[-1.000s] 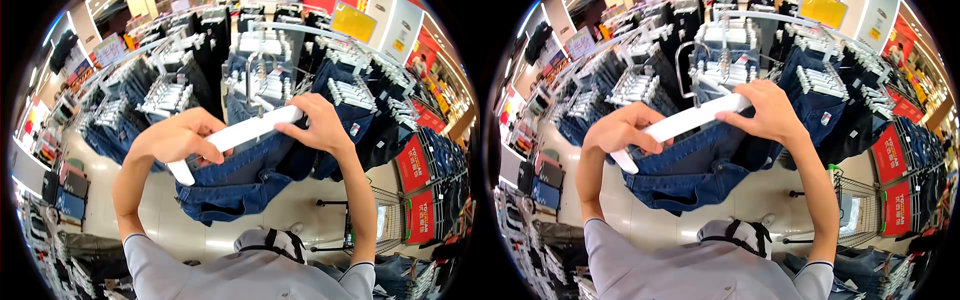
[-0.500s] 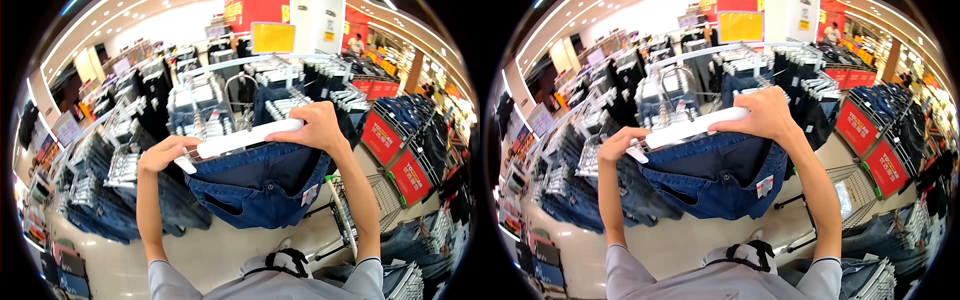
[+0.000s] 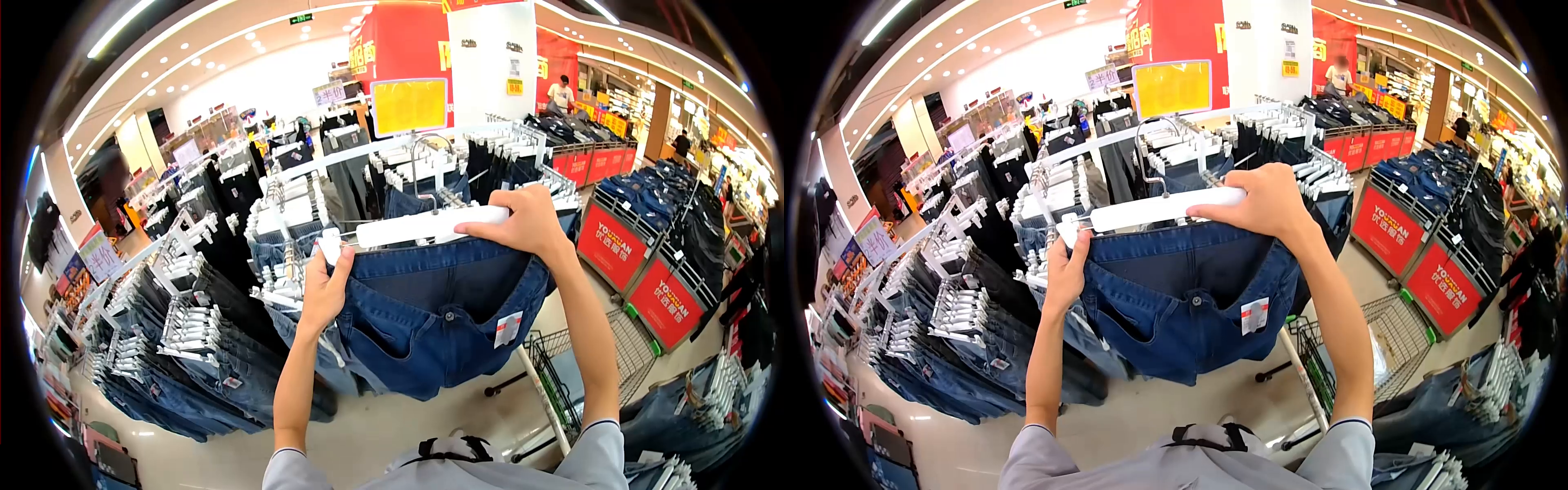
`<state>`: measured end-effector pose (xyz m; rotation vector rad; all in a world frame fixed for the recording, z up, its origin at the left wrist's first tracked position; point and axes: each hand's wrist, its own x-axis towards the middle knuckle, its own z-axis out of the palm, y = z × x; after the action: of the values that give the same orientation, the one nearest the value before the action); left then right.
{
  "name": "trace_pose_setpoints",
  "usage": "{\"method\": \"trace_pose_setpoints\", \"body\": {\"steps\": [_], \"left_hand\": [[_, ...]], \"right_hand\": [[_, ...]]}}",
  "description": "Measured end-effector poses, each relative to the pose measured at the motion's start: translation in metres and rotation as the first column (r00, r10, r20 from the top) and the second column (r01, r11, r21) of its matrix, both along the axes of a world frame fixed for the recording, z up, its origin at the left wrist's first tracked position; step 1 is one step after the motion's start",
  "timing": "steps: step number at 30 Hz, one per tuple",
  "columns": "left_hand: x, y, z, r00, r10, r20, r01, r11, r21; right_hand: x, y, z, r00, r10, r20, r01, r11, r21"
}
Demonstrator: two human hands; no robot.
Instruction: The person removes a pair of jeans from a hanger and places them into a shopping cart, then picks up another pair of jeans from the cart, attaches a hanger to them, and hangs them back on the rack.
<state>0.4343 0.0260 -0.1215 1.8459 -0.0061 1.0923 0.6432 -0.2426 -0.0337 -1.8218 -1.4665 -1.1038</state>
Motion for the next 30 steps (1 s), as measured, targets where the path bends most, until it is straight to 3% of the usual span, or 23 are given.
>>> {"method": "trace_pose_setpoints", "body": {"steps": [12,13,16,20,30], "left_hand": [[0.082,-0.048,-0.005,0.993,0.114,0.031,-0.115,0.992,0.044],[0.085,-0.045,-0.013,0.993,0.12,-0.002,-0.12,0.993,-0.022],[0.088,-0.053,-0.02,0.986,0.164,0.001,-0.164,0.986,-0.019],[0.085,-0.057,-0.032,0.974,0.21,-0.079,-0.216,0.973,-0.079],[0.072,-0.055,-0.058,0.978,0.207,0.003,-0.204,0.964,-0.17]], "right_hand": [[0.095,-0.03,-0.035,0.999,0.037,-0.038,-0.036,0.999,0.018],[0.099,-0.03,-0.039,0.997,0.036,-0.067,-0.036,0.999,0.0],[0.108,-0.028,-0.049,0.987,0.109,-0.122,-0.107,0.994,0.017],[0.116,-0.023,-0.06,0.994,0.083,-0.073,-0.085,0.996,-0.024],[0.105,-0.014,-0.069,0.99,0.135,-0.03,-0.136,0.99,-0.035]]}}
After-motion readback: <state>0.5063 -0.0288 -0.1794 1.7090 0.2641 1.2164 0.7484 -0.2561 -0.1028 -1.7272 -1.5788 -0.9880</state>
